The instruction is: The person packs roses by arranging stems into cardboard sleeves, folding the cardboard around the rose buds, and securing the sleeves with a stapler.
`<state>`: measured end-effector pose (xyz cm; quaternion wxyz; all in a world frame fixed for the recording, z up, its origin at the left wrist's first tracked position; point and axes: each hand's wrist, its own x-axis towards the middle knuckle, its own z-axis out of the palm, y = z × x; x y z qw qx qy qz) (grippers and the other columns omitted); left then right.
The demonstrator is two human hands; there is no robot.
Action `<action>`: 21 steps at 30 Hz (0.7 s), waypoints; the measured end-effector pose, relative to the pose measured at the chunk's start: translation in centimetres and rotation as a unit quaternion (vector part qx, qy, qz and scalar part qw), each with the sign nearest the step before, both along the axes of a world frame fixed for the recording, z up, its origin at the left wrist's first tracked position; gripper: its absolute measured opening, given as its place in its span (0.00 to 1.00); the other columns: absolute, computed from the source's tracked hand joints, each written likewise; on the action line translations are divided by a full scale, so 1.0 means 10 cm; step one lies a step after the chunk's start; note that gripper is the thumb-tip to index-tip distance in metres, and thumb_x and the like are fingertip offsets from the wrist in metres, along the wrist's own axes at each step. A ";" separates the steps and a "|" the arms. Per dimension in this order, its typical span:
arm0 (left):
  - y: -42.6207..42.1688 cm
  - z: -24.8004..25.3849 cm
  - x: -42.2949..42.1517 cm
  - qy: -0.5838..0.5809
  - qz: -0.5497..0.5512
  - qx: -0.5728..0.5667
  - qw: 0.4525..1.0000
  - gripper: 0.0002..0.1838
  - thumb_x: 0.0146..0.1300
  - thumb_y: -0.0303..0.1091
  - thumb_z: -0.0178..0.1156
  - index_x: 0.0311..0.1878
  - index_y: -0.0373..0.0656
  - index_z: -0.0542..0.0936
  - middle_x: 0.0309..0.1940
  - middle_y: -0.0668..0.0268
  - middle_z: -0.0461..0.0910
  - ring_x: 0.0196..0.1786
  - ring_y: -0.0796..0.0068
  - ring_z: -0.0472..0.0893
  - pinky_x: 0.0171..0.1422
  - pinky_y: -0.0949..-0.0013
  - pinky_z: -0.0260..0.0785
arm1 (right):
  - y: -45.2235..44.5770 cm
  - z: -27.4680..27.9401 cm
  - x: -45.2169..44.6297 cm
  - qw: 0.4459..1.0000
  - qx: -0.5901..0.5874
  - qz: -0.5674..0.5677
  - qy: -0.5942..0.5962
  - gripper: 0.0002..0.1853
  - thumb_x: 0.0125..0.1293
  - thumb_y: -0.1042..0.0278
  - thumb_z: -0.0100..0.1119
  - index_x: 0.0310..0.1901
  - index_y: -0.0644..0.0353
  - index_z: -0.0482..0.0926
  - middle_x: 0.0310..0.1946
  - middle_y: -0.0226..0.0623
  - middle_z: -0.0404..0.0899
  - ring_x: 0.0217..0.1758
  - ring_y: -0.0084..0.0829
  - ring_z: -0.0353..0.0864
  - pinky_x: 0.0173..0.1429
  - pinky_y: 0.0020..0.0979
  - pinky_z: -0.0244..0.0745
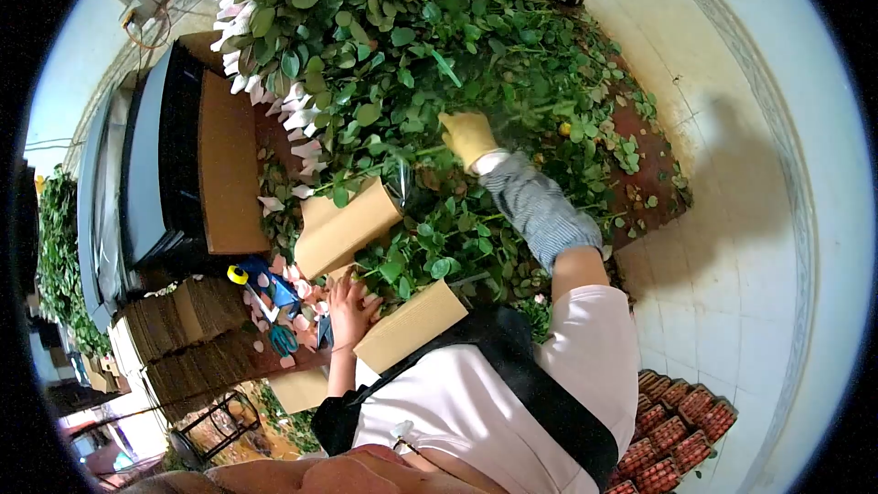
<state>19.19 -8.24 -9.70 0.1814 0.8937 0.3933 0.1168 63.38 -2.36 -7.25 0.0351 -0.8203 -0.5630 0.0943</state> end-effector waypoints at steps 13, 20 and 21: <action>0.01 -0.04 -0.02 -0.010 0.005 -0.033 0.999 0.28 0.53 0.44 0.73 0.55 0.42 0.81 0.67 0.54 0.71 0.67 0.48 0.70 0.70 0.49 0.61 | 0.52 -0.10 -0.05 0.986 0.043 0.005 -0.163 0.03 0.57 0.71 0.64 0.30 0.50 0.85 0.29 0.35 0.86 0.37 0.36 0.87 0.42 0.36 0.77; 0.01 -0.06 -0.02 -0.032 0.007 -0.040 0.999 0.28 0.52 0.43 0.74 0.54 0.40 0.81 0.67 0.52 0.71 0.68 0.46 0.69 0.70 0.48 0.63 | -0.20 -0.59 -0.35 0.992 0.055 0.111 0.014 0.12 0.63 0.64 0.60 0.46 0.58 0.81 0.34 0.40 0.85 0.41 0.49 0.85 0.49 0.47 0.78; 0.02 -0.07 -0.02 -0.030 0.003 -0.034 0.999 0.28 0.52 0.43 0.74 0.54 0.40 0.81 0.67 0.52 0.71 0.67 0.46 0.69 0.70 0.48 0.62 | -0.21 -0.52 -0.35 0.991 0.078 0.106 0.015 0.15 0.64 0.63 0.61 0.50 0.57 0.80 0.33 0.40 0.85 0.40 0.48 0.85 0.49 0.48 0.78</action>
